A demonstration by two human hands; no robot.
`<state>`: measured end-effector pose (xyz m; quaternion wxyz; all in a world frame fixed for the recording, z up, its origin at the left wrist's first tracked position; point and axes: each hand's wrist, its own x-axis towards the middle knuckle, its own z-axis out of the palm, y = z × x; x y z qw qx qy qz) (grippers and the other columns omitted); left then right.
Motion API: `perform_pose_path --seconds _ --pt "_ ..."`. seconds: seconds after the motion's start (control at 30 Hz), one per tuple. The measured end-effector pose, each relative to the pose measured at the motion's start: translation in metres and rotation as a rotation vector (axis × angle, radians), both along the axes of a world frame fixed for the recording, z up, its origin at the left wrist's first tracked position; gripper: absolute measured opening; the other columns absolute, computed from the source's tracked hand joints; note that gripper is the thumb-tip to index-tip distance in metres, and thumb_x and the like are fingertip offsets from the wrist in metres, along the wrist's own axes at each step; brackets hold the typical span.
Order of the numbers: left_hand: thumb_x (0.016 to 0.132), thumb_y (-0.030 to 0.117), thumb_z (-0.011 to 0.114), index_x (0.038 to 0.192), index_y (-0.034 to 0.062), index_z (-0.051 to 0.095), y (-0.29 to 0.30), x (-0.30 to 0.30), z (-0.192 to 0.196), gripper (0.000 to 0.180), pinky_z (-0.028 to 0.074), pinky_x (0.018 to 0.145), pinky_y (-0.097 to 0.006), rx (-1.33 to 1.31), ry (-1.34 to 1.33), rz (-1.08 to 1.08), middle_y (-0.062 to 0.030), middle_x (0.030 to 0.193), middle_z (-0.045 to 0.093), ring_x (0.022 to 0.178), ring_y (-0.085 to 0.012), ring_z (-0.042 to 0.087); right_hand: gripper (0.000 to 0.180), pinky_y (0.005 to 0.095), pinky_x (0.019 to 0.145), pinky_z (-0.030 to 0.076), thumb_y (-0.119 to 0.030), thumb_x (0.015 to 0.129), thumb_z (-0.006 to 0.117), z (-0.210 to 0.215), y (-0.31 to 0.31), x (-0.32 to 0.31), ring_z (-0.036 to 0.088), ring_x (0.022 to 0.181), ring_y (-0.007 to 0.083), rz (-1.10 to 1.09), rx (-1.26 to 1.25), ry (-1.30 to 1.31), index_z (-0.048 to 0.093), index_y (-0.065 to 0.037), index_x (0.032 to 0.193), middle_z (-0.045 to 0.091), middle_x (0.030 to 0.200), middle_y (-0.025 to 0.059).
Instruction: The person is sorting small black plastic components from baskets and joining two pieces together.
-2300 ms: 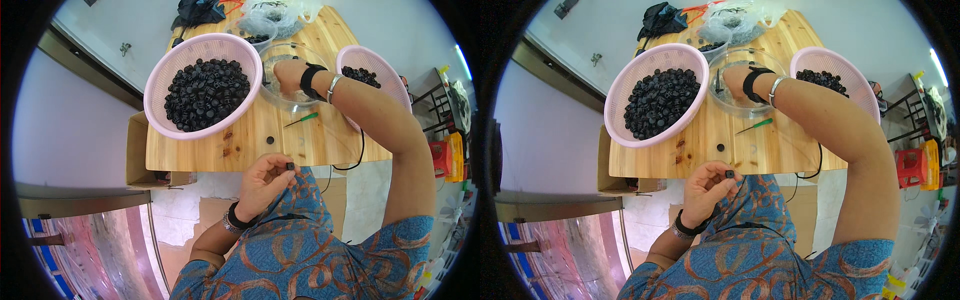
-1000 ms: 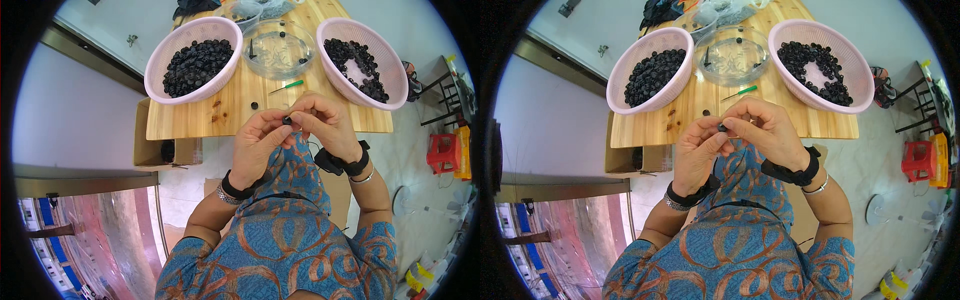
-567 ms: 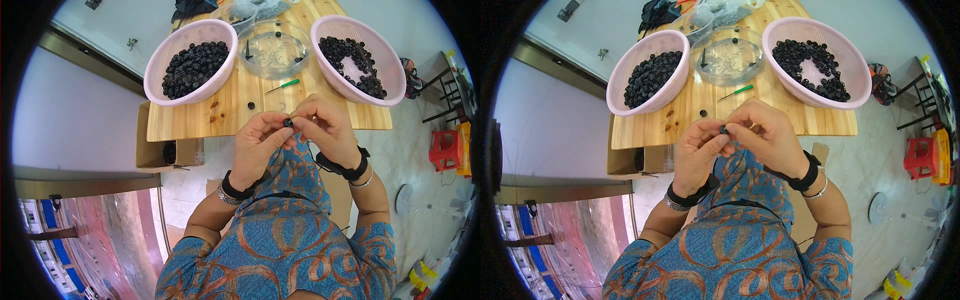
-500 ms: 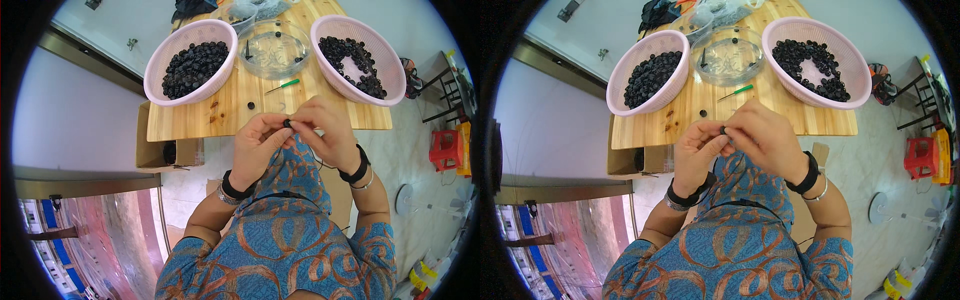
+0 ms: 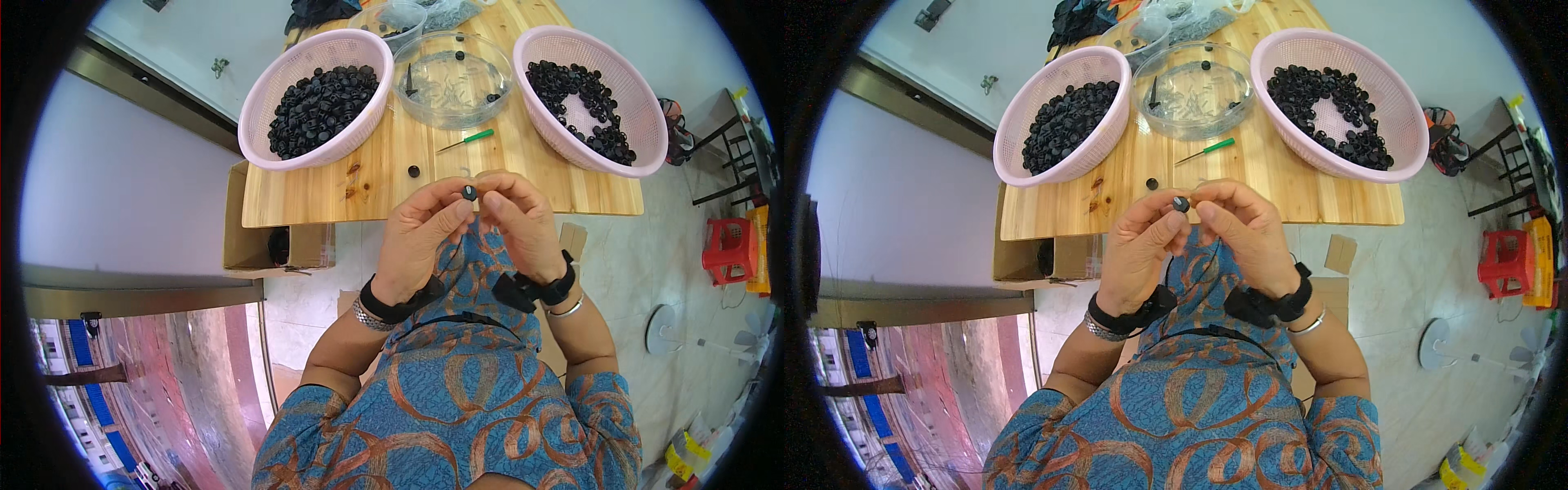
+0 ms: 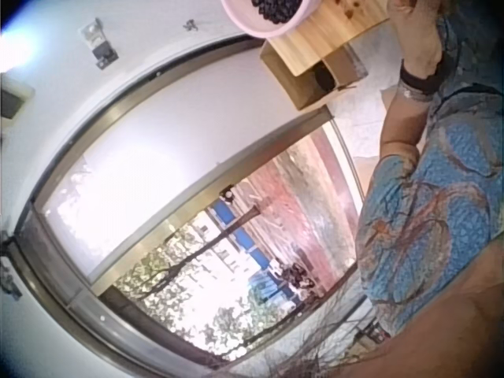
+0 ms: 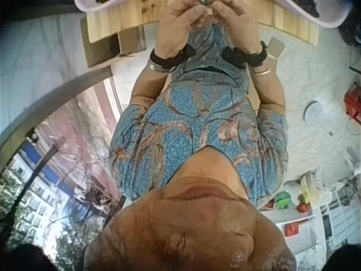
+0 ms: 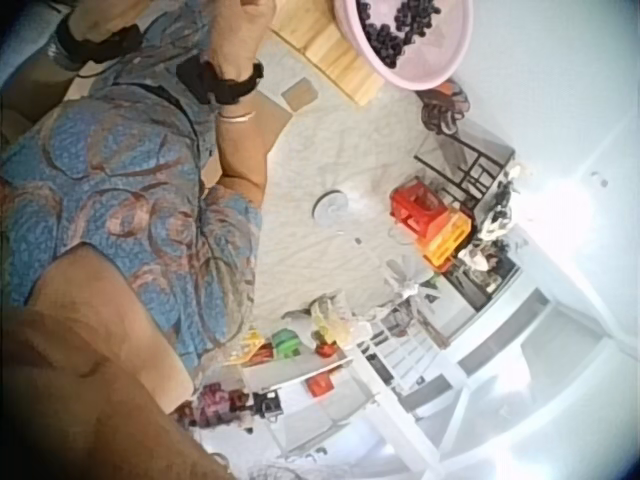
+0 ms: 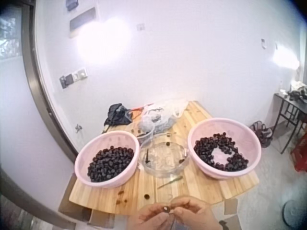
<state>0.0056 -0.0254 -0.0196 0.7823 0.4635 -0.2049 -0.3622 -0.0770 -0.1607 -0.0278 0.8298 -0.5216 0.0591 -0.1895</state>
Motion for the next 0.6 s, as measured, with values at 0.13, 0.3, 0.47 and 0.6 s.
perform_pose_path --seconds 0.13,0.3,0.47,0.6 --pt "0.085 0.004 0.057 0.110 -0.0010 0.056 -0.002 -0.007 0.003 0.026 0.039 0.057 -0.017 0.053 -0.139 0.037 -0.0016 0.078 0.057 0.068 -0.0066 0.052 0.021 0.0206 0.060 0.043 -0.013 0.088 0.055 -0.007 0.015 0.000 0.050 0.065 0.0087 0.050 0.237 0.006 0.057 0.001 0.104 0.059 0.084 0.0028" --pt "0.080 0.002 0.062 0.106 0.0027 0.060 -0.001 -0.004 -0.006 0.025 0.035 0.054 -0.017 0.130 -0.534 0.159 0.0002 0.075 0.053 0.063 -0.0053 0.045 0.022 0.0197 0.056 0.042 -0.016 0.089 0.055 -0.007 0.017 -0.004 0.050 0.062 0.0077 0.100 0.384 0.010 0.057 0.000 0.103 0.056 0.073 0.0009" --pt "0.080 0.000 0.062 0.102 0.0006 0.061 0.003 -0.007 0.008 0.023 0.039 0.061 -0.018 0.226 -0.810 0.212 -0.0013 0.082 0.055 0.069 -0.0066 0.050 0.019 0.0191 0.053 0.043 -0.016 0.089 0.055 -0.008 0.013 -0.007 0.050 0.058 0.0076 0.117 0.391 0.007 0.058 0.000 0.099 0.055 0.070 0.0002" --pt "0.078 -0.001 0.063 0.100 0.0003 0.062 0.003 -0.008 0.018 0.022 0.040 0.061 -0.018 0.235 -0.894 0.205 -0.0025 0.083 0.055 0.069 -0.0071 0.050 0.016 0.0194 0.053 0.044 -0.014 0.089 0.054 -0.007 0.009 -0.010 0.052 0.059 0.0080 0.121 0.386 -0.010 0.057 0.000 0.096 0.056 0.071 0.0012"
